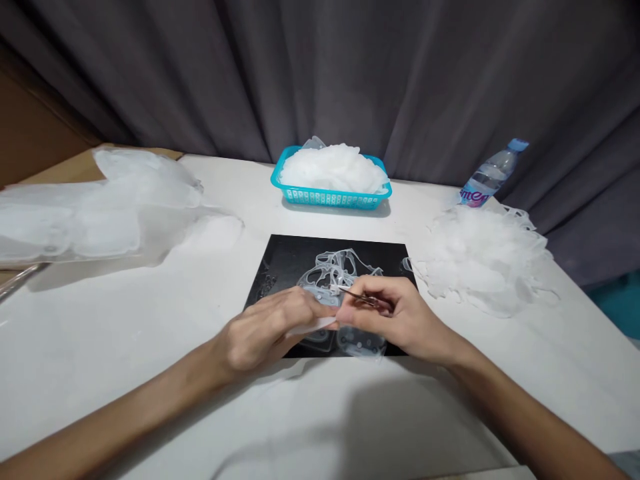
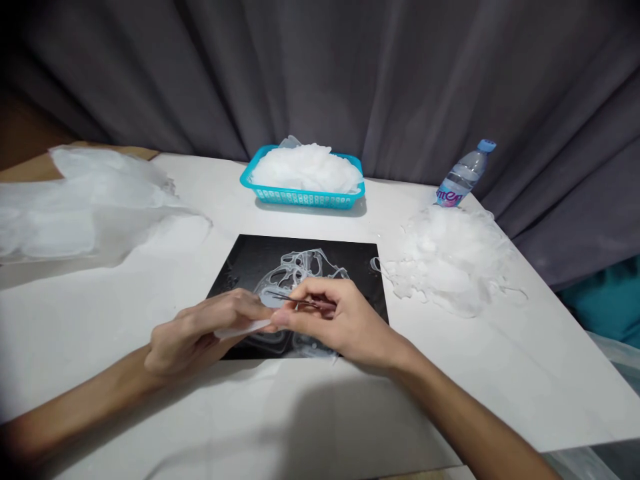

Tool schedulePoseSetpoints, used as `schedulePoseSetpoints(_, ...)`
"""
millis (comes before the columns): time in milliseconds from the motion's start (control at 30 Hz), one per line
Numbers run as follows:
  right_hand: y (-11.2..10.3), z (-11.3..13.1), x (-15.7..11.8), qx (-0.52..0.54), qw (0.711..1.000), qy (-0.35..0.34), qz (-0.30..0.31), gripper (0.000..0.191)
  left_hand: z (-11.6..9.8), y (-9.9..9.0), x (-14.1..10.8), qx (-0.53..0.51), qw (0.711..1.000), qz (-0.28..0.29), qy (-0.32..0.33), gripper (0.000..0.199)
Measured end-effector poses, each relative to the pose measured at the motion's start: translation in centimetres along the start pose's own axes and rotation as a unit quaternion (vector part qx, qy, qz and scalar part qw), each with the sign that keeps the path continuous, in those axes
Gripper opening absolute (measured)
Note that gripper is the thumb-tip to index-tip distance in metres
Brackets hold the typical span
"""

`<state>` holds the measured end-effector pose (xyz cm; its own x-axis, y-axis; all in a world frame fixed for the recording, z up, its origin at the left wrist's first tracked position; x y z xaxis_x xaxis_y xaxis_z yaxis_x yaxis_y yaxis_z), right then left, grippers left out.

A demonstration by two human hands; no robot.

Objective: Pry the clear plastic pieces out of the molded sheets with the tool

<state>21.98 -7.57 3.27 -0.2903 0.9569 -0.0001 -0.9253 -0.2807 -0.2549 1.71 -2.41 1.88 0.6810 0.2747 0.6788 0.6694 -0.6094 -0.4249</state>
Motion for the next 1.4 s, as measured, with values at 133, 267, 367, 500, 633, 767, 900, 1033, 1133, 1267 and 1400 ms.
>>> schedulePoseSetpoints(133, -2.3, -1.9, 1.0, -0.084, 0.987, -0.01, -0.138, 0.035, 0.8, 0.4, -0.2, -0.005, 0.996, -0.025, -0.091, 0.021)
schedulePoseSetpoints(267, -7.0, -5.2, 2.0, -0.304, 0.899, 0.021, -0.313, 0.045, 0.6, 0.4, -0.1, 0.047, 0.987, -0.085, -0.125, 0.02)
schedulePoseSetpoints(367, -9.5, -7.7, 2.6, -0.43, 0.834, 0.07, -0.339, 0.043, 0.6, 0.0, 0.5, 0.079, 0.975, -0.09, -0.189, 0.028)
schedulePoseSetpoints(500, -10.9, -9.8, 3.4, -0.467, 0.819, 0.063, -0.328, 0.04, 1.0, -0.7, 1.3, 0.032, 0.942, -0.069, -0.327, 0.022)
schedulePoseSetpoints(633, -11.7, -10.9, 3.8, -0.492, 0.813, 0.035, -0.31, 0.037, 1.3, -1.3, 1.9, -0.052, 0.911, -0.086, -0.4, 0.025)
schedulePoseSetpoints(767, -12.2, -11.3, 4.2, -0.509, 0.808, -0.003, -0.295, 0.031, 1.4, -1.9, 2.5, -0.114, 0.899, -0.103, -0.409, 0.028)
schedulePoseSetpoints(900, -12.1, -11.2, 4.3, -0.532, 0.794, -0.027, -0.294, 0.029, 2.3, -3.5, 4.0, -0.09, 0.908, -0.14, -0.385, 0.035)
schedulePoseSetpoints(1033, -11.8, -10.8, 4.3, -0.564, 0.769, -0.028, -0.301, 0.035, 5.2, -7.2, 7.3, -0.022, 0.92, -0.186, -0.345, 0.042)
schedulePoseSetpoints(1133, -11.7, -10.5, 4.3, -0.583, 0.753, -0.026, -0.304, 0.037, 8.5, -10.7, 10.4, 0.012, 0.921, -0.221, -0.322, 0.049)
schedulePoseSetpoints(1267, -11.7, -10.4, 4.3, -0.603, 0.735, -0.022, -0.31, 0.038, 12.9, -14.3, 13.3, 0.037, 0.924, -0.21, -0.318, 0.054)
schedulePoseSetpoints(1400, -11.8, -10.7, 4.4, -0.619, 0.72, -0.018, -0.313, 0.039, 15.6, -16.0, 13.6, 0.079, 0.93, -0.165, -0.319, 0.051)
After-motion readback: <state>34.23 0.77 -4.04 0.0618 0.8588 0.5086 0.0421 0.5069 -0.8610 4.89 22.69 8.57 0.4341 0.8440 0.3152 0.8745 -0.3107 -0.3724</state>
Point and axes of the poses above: each hand's wrist, its own x-axis towards the middle knuckle, its own y-axis out of the palm, z = x × y, the point moved 3 cm from there along x, towards the middle knuckle, and after that the axes turned 11 degrees about -x, right-handed, at the moved point
